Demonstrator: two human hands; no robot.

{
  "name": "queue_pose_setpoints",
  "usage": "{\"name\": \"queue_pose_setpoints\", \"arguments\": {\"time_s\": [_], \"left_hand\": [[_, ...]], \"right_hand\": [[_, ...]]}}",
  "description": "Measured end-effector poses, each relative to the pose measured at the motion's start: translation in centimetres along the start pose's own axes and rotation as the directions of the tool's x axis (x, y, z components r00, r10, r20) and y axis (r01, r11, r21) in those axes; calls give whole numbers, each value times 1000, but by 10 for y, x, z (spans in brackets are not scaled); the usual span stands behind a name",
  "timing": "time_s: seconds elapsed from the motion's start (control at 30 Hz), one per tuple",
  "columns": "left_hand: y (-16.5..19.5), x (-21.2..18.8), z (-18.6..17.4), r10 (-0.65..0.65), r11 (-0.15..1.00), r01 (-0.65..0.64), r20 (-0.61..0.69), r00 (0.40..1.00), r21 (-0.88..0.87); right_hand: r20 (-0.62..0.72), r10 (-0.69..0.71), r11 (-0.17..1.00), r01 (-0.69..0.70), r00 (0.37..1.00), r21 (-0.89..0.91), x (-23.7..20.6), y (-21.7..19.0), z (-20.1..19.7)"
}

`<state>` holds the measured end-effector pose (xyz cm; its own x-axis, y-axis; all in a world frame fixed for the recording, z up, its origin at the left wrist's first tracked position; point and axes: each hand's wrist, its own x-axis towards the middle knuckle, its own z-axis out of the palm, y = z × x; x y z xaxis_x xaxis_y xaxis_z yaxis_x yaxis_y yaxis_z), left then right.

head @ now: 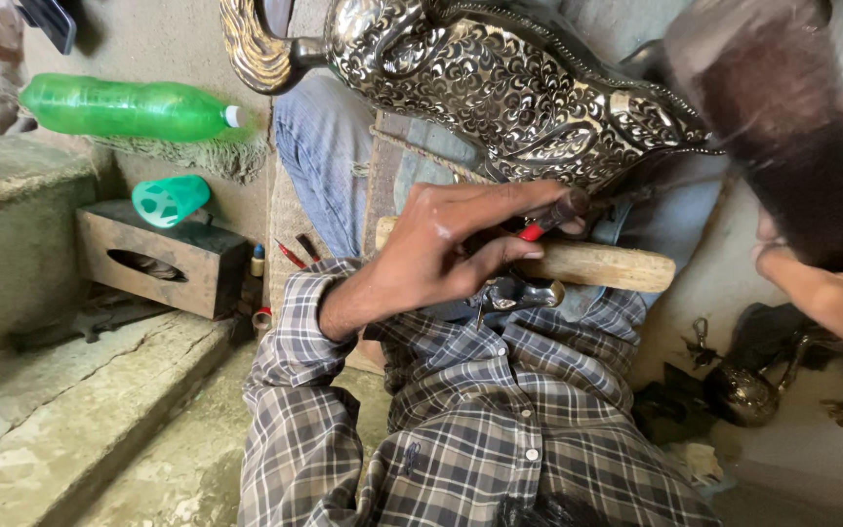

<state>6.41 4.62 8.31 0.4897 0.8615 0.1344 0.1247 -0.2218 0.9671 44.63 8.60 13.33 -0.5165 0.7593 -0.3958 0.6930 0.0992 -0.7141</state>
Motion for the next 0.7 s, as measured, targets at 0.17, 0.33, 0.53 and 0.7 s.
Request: {"name": "queue_pose_setpoints", "arguments": {"time_s": [0.17, 0.33, 0.53, 0.7], "left_hand": [[0, 4, 0, -17, 1000, 17, 35, 999, 6], [4, 6, -5, -66, 998, 68, 77, 995, -17], [2, 9, -6, -42, 993, 51, 91, 995, -104], [-4, 9, -4, 49, 991, -41, 62, 997, -125]], "right_hand": [[-54, 31, 1000, -31, 998, -3, -2, 1, -1], [-64, 47, 990, -55, 997, -126, -4, -4, 0], [45, 134, 935, -111, 990, -337, -10, 2, -9], [31, 170, 963, -159, 985, -216, -16, 5, -4]]}}
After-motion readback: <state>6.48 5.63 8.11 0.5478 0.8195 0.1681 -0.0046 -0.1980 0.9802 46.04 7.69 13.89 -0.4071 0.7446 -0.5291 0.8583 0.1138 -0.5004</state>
